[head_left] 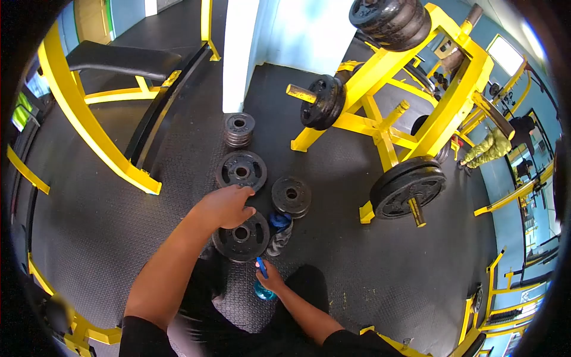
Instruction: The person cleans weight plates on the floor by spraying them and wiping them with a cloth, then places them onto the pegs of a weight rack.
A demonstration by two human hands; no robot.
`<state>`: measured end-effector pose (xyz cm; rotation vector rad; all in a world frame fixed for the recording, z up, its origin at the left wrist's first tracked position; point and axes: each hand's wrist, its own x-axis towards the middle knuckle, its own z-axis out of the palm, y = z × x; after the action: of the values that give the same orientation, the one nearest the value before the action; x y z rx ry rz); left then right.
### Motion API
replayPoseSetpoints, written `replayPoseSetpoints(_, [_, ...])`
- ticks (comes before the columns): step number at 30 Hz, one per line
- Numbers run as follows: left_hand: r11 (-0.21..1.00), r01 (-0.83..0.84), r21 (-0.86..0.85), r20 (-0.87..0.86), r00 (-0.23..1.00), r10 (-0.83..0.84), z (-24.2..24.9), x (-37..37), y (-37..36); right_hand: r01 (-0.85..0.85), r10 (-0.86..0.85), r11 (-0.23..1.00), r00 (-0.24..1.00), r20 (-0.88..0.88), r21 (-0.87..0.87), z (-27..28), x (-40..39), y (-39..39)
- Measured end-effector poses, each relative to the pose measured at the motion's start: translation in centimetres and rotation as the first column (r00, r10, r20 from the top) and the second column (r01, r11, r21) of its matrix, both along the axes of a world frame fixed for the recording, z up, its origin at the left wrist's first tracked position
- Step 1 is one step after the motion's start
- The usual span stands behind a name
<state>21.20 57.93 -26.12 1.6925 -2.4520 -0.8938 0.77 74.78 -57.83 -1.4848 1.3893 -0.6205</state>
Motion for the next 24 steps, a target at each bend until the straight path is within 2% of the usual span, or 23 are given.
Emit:
replayPoseSetpoints(3, [1.000,0.013,0.002,-0.026,1.000,-0.013,-0.3,0.3,-0.1,-0.016,0.017,1.000,0.998,0.066,-0.012,-0.2,0.2,-0.6])
replayPoseSetpoints(4, [1.000,0.007,0.011,-0.024,1.000,-0.007,-0.4,0.2,-0.2,-0.010,0.005,0.990,0.999,0.034,0.139,0.2,-0.1,-0.8])
replayPoseSetpoints(5, [1.000,0.022,0.001,-0.023,0.999,-0.022,-0.4,0.2,-0.3,-0.021,0.015,0.988,0.999,0.037,0.154,0.4,-0.2,-1.3])
replayPoseSetpoints(7, [1.000,0.024,-0.002,-0.014,1.000,-0.024,-0.5,0.6,-0.1,0.055,-0.057,0.998,0.983,0.173,0.015,-3.5,-0.8,-1.0])
replayPoseSetpoints(9, [1.000,0.010,0.024,0.000,1.000,-0.010,-0.1,0.7,0.0,0.034,-0.035,0.999,0.999,0.035,0.012,-5.7,-0.9,-1.3])
replayPoseSetpoints(11, [1.000,0.011,0.012,-0.006,1.000,-0.011,-0.6,1.1,-0.3,-0.030,0.025,0.998,0.994,0.103,0.052,-0.3,0.4,-2.0])
replayPoseSetpoints(12, [0.999,0.025,-0.023,-0.020,0.999,-0.025,-1.3,1.4,-0.4,-0.035,0.032,0.999,0.997,0.075,0.032,-1.4,0.6,-2.1])
replayPoseSetpoints(13, [1.000,-0.012,0.010,-0.026,1.000,0.013,-1.4,1.5,-0.6,-0.033,0.033,0.999,0.998,0.047,-0.005,-2.6,0.9,-2.5])
replayPoseSetpoints(14, [1.000,-0.019,0.009,-0.001,1.000,0.019,-1.2,1.4,-0.8,-0.061,0.060,0.998,0.997,0.042,0.022,-3.0,1.1,-2.6])
replayPoseSetpoints(16, [0.999,-0.034,0.019,0.021,0.999,0.033,-1.2,1.3,-1.2,-0.014,0.021,0.997,0.996,0.086,-0.078,-3.1,1.7,-3.0])
replayPoseSetpoints(17, [0.998,-0.043,0.045,0.050,0.998,0.041,-1.2,1.3,-1.5,-0.028,0.033,0.998,0.996,0.085,-0.065,-2.9,1.9,-3.3])
replayPoseSetpoints(20, [0.995,-0.069,0.067,0.090,0.994,0.063,-0.5,1.6,-1.8,-0.085,0.093,0.992,0.992,-0.089,0.091,-0.7,2.7,-3.8])
replayPoseSetpoints(23, [0.995,-0.073,0.072,0.109,0.992,0.064,-0.8,1.8,-2.2,-0.121,0.124,0.992,0.990,-0.069,0.041,-1.7,2.9,-3.0])
replayPoseSetpoints(24, [0.995,-0.067,0.080,0.117,0.992,0.057,-1.0,1.8,-2.4,-0.108,0.107,0.994,0.994,0.014,0.031,-1.6,3.2,-2.6])
